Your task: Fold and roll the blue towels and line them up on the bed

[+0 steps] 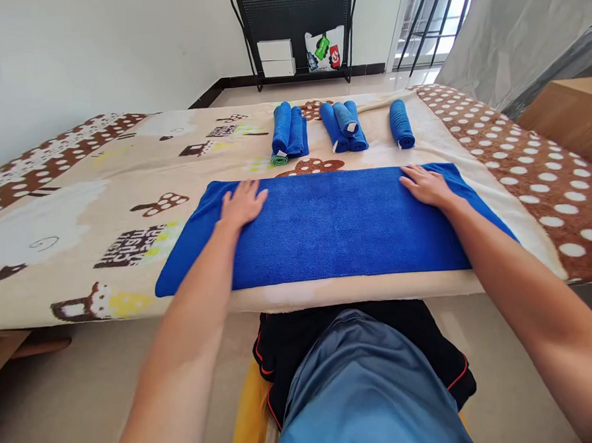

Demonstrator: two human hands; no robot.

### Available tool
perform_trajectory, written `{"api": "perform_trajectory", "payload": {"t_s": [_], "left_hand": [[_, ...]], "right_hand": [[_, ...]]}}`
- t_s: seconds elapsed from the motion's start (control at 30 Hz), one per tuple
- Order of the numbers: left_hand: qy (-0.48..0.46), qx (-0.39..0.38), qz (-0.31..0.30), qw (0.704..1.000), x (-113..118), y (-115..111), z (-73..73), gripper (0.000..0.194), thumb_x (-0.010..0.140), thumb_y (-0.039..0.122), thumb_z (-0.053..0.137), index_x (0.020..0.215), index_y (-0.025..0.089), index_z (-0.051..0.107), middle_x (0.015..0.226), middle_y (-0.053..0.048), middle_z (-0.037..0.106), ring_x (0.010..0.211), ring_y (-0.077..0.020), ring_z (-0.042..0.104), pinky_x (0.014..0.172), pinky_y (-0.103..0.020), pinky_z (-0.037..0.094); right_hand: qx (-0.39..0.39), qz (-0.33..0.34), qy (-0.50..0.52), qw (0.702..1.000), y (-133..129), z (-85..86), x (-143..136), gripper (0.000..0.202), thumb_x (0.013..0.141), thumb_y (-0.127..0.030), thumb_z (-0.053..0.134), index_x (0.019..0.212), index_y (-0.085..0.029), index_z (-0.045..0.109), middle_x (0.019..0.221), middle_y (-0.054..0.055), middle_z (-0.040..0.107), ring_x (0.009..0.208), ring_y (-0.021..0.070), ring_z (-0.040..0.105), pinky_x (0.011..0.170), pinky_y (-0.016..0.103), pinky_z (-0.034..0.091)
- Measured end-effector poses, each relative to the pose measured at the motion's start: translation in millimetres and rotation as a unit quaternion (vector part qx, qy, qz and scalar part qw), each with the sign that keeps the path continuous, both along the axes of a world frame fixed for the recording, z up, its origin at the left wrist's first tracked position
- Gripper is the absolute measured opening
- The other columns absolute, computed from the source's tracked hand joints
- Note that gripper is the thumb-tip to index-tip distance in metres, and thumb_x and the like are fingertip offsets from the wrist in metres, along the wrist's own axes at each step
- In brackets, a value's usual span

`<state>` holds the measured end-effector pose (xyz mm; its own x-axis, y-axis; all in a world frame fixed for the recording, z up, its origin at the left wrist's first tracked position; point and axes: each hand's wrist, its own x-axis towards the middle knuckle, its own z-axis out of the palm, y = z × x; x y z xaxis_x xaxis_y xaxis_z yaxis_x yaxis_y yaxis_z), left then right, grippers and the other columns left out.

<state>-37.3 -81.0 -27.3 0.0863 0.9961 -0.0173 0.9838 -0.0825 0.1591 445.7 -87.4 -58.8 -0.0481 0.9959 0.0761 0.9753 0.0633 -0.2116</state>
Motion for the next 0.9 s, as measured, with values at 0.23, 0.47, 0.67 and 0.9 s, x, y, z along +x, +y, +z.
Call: {"api": "perform_trajectory", "payload": {"t_s": [0.23, 0.47, 0.67, 0.9], "left_hand": [[0.012, 0.009, 0.059, 0.998, -10.8, 3.7, 8.1, 0.069, 0.100, 0.045, 0.016, 0.158, 0.008, 0.023, 0.167, -0.018, 0.016, 0.155, -0.0317, 0.013, 0.121, -0.067, 0.008], [-0.010, -0.012, -0.121, 0.993, 156.9, 17.3, -11.1, 0.063, 0.102, 0.041, 0.019, 0.161, 0.021, 0.020, 0.169, -0.001, 0.014, 0.156, -0.0177, 0.012, 0.126, -0.045, 0.015], [0.003, 0.000, -0.078, 0.997, 79.0, 15.9, -14.6, 0.062, 0.101, 0.051, 0.020, 0.159, 0.028, 0.026, 0.168, 0.001, 0.018, 0.156, -0.0207, 0.015, 0.126, -0.053, 0.011], [0.028, 0.007, 0.100, 0.995, -89.7, 1.4, -10.3, 0.072, 0.099, 0.057, 0.018, 0.159, 0.018, 0.025, 0.168, -0.010, 0.016, 0.155, -0.0302, 0.016, 0.122, -0.063, 0.013]], "right_hand": [[0.006, -0.065, -0.022, 0.998, 0.1, 4.3, 2.1, 0.065, 0.101, -0.046, 0.024, 0.152, -0.010, 0.039, 0.161, 0.018, 0.030, 0.152, 0.0311, 0.024, 0.122, 0.059, 0.020], [0.013, 0.149, 0.018, 0.989, 17.1, 7.7, -165.3, 0.062, 0.100, -0.042, 0.029, 0.157, -0.017, 0.032, 0.164, 0.008, 0.026, 0.153, 0.0225, 0.023, 0.123, 0.047, 0.024], [-0.002, 0.089, 0.018, 0.996, 16.4, 4.4, -94.1, 0.060, 0.101, -0.049, 0.029, 0.154, -0.021, 0.040, 0.164, 0.009, 0.028, 0.153, 0.0269, 0.024, 0.123, 0.053, 0.019], [-0.014, -0.077, 0.009, 0.997, 0.9, -13.4, 69.0, 0.069, 0.102, -0.055, 0.027, 0.157, -0.014, 0.031, 0.164, 0.013, 0.024, 0.153, 0.0280, 0.021, 0.124, 0.051, 0.018]]}}
